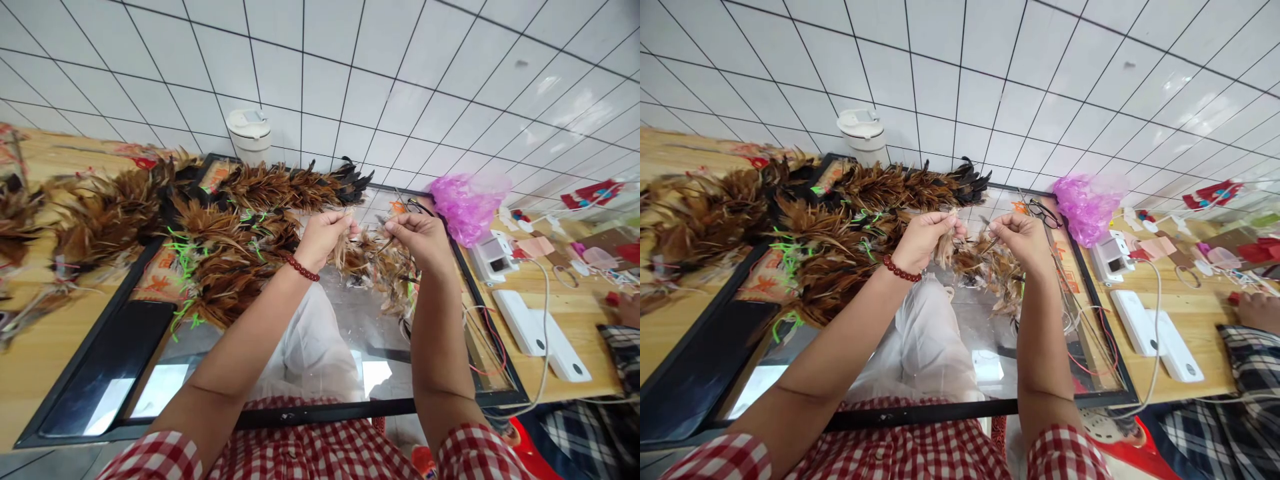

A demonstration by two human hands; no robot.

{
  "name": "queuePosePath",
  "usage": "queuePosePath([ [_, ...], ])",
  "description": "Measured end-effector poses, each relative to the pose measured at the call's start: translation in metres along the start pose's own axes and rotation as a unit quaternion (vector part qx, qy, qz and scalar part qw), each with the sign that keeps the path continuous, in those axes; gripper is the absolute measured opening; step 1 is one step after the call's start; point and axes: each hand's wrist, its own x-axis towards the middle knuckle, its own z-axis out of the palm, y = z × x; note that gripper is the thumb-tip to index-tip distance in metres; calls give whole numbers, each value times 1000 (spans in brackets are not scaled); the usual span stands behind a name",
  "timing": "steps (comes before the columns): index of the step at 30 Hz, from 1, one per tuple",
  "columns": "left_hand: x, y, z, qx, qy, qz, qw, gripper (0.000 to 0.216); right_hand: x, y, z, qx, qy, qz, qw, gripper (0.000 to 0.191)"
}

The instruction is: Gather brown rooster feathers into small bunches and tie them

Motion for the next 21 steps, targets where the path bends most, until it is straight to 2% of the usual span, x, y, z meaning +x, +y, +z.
queuePosePath([
  [3, 0, 0, 0, 1, -8, 4, 1000, 26, 0, -1, 6, 54, 10, -1, 998, 26],
  [7, -1, -1, 2, -24, -7, -6, 1000, 28, -2, -6, 18, 112, -27, 8, 993, 28],
  [12, -2, -3, 5, -83, -10, -7, 996, 26, -5, -13, 41, 162, -41, 25, 986, 31],
  [17, -3, -3, 6, -121, -56, -42, 990, 20, -6, -9, 54, 146, -50, 18, 988, 30],
  [21, -2, -3, 7, -135, -70, -57, 987, 15, -7, -6, 48, 94, -88, 17, 992, 33],
])
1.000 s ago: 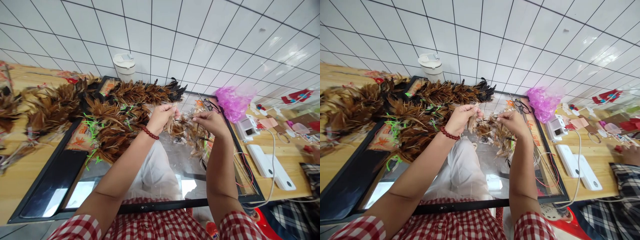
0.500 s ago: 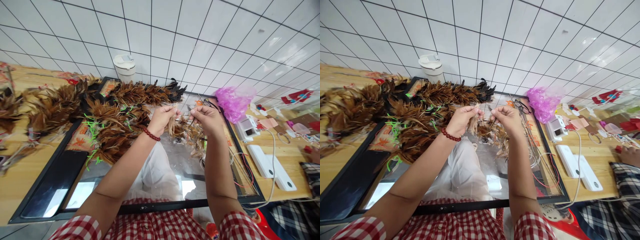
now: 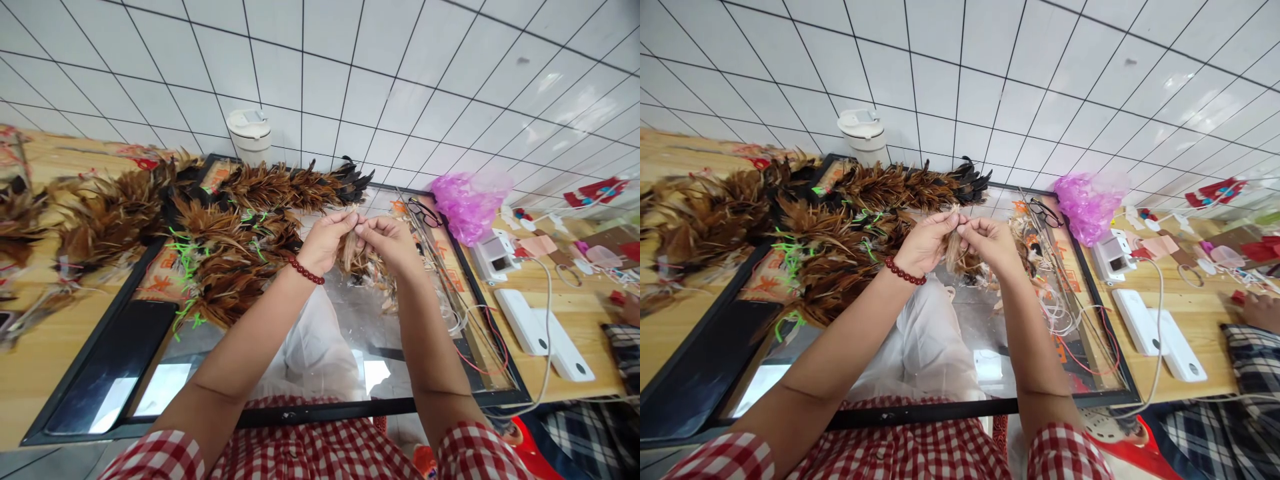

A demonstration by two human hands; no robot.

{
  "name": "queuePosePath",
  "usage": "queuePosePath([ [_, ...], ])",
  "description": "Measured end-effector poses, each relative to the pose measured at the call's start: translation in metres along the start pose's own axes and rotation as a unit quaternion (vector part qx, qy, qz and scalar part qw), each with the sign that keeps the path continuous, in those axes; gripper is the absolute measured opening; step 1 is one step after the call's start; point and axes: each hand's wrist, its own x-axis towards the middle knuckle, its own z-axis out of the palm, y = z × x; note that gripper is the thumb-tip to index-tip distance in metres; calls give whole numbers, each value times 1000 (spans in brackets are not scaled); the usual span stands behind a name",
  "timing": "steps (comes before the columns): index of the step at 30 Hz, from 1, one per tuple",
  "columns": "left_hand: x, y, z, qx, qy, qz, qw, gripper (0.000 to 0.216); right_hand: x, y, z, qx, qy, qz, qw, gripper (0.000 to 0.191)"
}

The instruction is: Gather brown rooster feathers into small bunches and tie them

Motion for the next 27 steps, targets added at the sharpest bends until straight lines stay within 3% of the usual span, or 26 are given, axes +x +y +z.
queuePosePath([
  [3, 1, 0, -1, 5, 6, 13, 1000, 13, -2, -2, -10, -60, 1, -11, 998, 33],
  [8, -1, -1, -4, 54, -50, 8, 997, 16, -2, -6, -15, -68, 102, -82, 989, 35],
  [15, -8, -3, 2, 56, -128, -34, 990, 19, -2, -5, -8, 85, 13, -61, 994, 31],
  [19, -10, -4, 4, 18, -138, -61, 988, 22, -1, -3, -10, 89, 20, -73, 993, 29],
  [24, -9, -3, 5, 57, -59, -42, 996, 21, 0, 0, -25, -88, 48, -87, 991, 21],
  [27, -8, 1, 4, 54, -23, -12, 998, 20, 0, 6, -51, -319, 104, -45, 941, 21],
])
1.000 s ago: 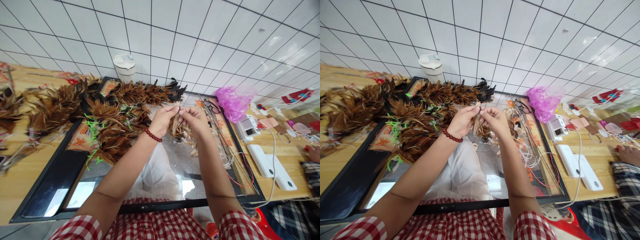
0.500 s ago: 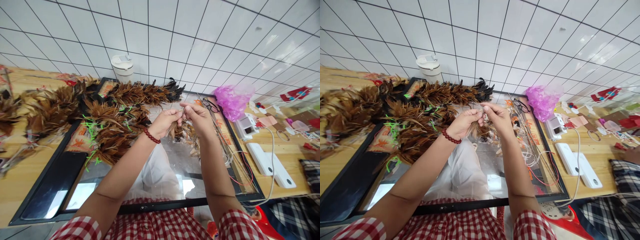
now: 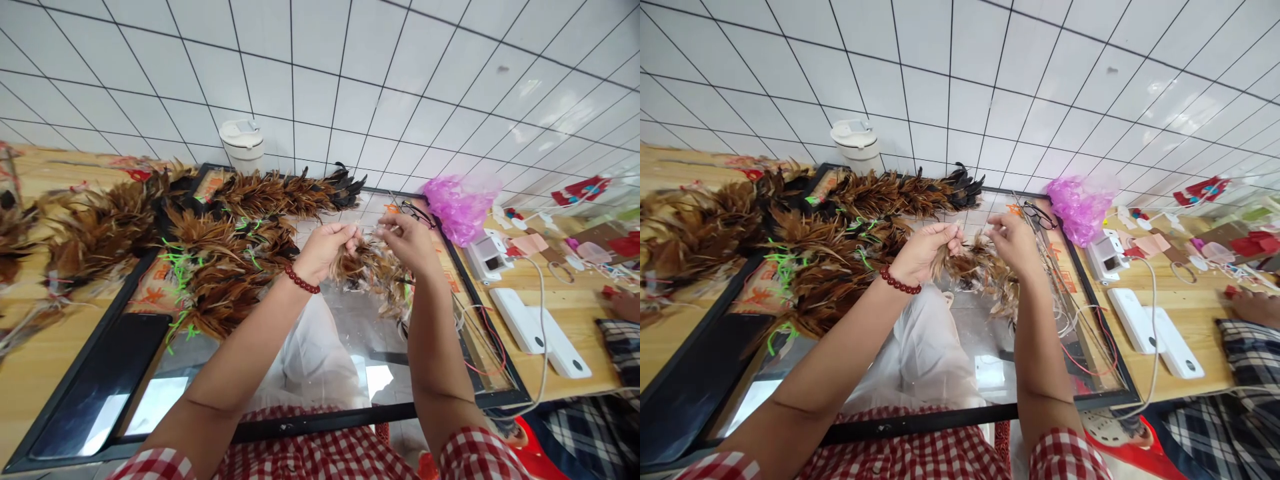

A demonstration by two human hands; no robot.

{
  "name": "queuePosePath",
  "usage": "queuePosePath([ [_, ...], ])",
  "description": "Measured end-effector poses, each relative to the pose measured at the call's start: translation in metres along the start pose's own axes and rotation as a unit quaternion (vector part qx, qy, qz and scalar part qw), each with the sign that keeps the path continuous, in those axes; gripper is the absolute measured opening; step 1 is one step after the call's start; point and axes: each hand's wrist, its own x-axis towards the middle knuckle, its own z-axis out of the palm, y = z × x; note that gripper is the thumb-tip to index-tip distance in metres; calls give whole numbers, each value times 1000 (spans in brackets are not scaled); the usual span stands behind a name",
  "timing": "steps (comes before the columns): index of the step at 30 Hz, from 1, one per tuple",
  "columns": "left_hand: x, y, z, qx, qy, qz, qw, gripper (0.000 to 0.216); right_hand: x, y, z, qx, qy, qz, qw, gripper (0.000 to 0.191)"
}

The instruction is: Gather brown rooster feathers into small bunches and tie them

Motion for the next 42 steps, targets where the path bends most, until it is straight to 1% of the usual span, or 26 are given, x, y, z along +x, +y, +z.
queuePosePath([
  [1, 0, 2, -1, -9, 5, 4, 1000, 20, 1, 8, -5, -85, -13, 23, 996, 21],
  [3, 1, 5, -3, -23, 15, 12, 1000, 20, 3, 24, -11, -215, -82, 75, 970, 19],
  [5, 3, 7, -5, -30, 27, 15, 999, 19, 5, 35, -7, -284, -154, 114, 940, 20],
  [7, 4, 8, -7, -35, 34, 14, 999, 19, 7, 39, 5, -317, -193, 120, 921, 26],
  [8, 5, 8, -8, -37, 35, 14, 999, 20, 8, 39, 12, -317, -204, 107, 920, 26],
  [10, 6, 8, -9, -41, 38, 16, 998, 20, 10, 35, 26, -275, -212, 58, 936, 24],
  [12, 6, 9, -9, -45, 40, 24, 998, 20, 11, 29, 30, -197, -205, 13, 959, 26],
  [13, 6, 10, -9, -46, 40, 28, 998, 19, 11, 27, 28, -169, -194, 2, 966, 28],
  [14, 5, 10, -9, -48, 40, 32, 998, 19, 9, 25, 23, -162, -179, 4, 970, 29],
  [16, 4, 13, -9, -51, 41, 35, 997, 19, 6, 22, 7, -203, -151, 37, 967, 33],
  [18, 3, 16, -9, -55, 45, 34, 997, 19, 3, 22, -9, -274, -121, 76, 951, 32],
  [19, 3, 18, -9, -58, 48, 34, 997, 19, 2, 21, -15, -297, -110, 89, 944, 31],
  [21, 2, 20, -9, -64, 54, 37, 996, 19, 1, 20, -17, -301, -104, 86, 944, 30],
  [23, 2, 22, -9, -65, 63, 42, 995, 19, 1, 16, -7, -273, -126, 49, 953, 30],
  [25, 2, 24, -9, -62, 73, 42, 994, 19, 1, 11, 11, -252, -158, 3, 955, 37],
  [26, 2, 24, -10, -62, 75, 42, 994, 20, 2, 9, 20, -252, -177, -15, 951, 41],
  [27, 2, 25, -10, -62, 76, 42, 994, 20, 2, 8, 29, -260, -197, -23, 945, 39],
  [28, 2, 26, -11, -64, 76, 42, 994, 20, 3, 7, 35, -270, -217, -21, 938, 34],
  [30, 2, 28, -12, -67, 75, 46, 994, 19, 5, 10, 38, -279, -236, -7, 931, 19],
  [32, 2, 30, -14, -70, 74, 50, 994, 19, 7, 15, 28, -252, -209, 8, 945, 18],
  [34, 1, 31, -14, -70, 73, 52, 994, 19, 9, 20, 13, -202, -154, 31, 967, 21],
  [35, 1, 31, -14, -70, 73, 52, 994, 19, 9, 22, 4, -184, -133, 48, 973, 22],
  [36, 1, 31, -14, -69, 73, 50, 994, 19, 8, 23, -3, -171, -122, 66, 975, 24],
  [38, 1, 31, -13, -68, 72, 47, 994, 20, 7, 24, -12, -150, -120, 95, 977, 29],
  [40, 0, 30, -11, -70, 72, 44, 994, 20, 6, 25, -17, -131, -116, 108, 979, 34],
  [42, 0, 29, -10, -72, 73, 41, 994, 20, 5, 26, -18, -135, -84, 109, 981, 34],
])
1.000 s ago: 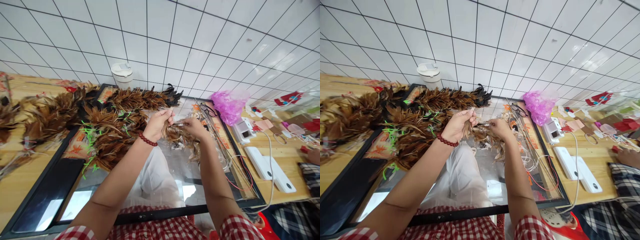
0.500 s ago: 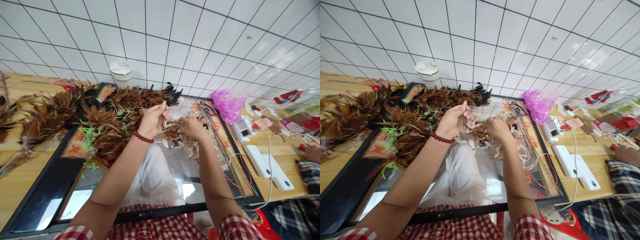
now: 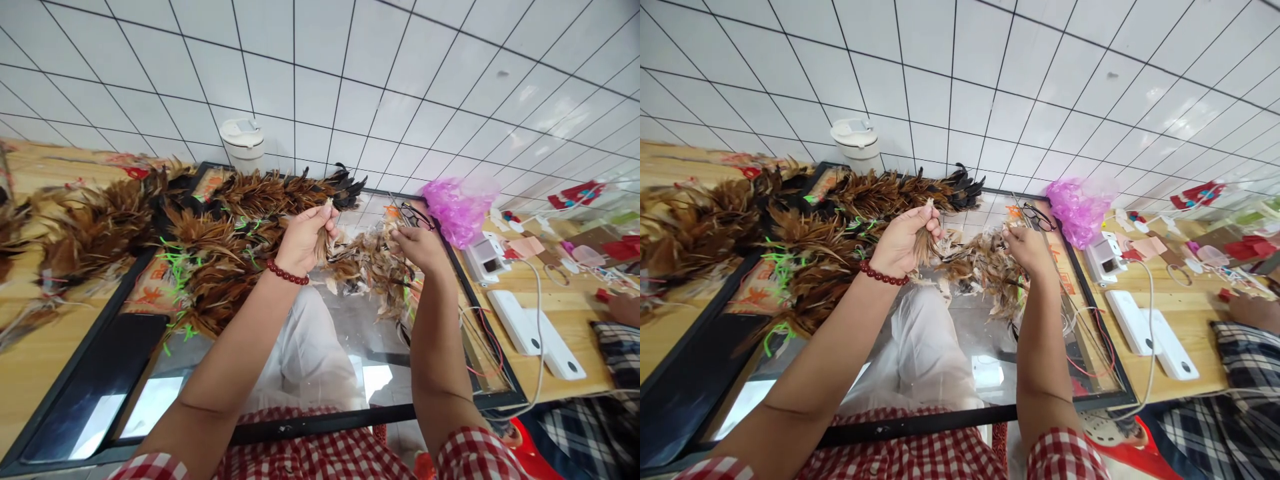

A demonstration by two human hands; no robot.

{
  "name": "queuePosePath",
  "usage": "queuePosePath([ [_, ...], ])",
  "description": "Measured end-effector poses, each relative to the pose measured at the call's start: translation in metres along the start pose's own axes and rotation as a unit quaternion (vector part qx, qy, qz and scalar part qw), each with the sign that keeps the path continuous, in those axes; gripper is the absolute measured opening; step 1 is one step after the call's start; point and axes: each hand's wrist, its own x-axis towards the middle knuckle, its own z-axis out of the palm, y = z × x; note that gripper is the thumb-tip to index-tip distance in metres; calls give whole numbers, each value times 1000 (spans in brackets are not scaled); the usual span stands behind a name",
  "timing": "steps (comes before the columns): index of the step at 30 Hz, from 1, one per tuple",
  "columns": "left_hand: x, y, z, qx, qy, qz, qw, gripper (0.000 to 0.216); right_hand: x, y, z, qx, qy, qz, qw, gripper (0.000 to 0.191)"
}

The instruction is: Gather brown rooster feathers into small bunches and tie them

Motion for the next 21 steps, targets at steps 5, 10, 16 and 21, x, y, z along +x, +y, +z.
queuePosePath([
  [5, 0, 1, 0, 8, 2, 0, 1000, 20, 0, 3, -2, 110, 81, -9, 991, 30],
  [10, 1, -1, -2, 18, 0, 1, 1000, 20, -6, -10, -2, 379, -25, -42, 924, 34],
  [16, 3, -20, 0, 24, -3, -13, 1000, 19, -10, -36, 16, 510, -20, -109, 853, 26],
  [21, -1, -33, 7, -25, 6, -69, 997, 15, -9, -53, 34, 552, 24, -131, 823, 26],
])
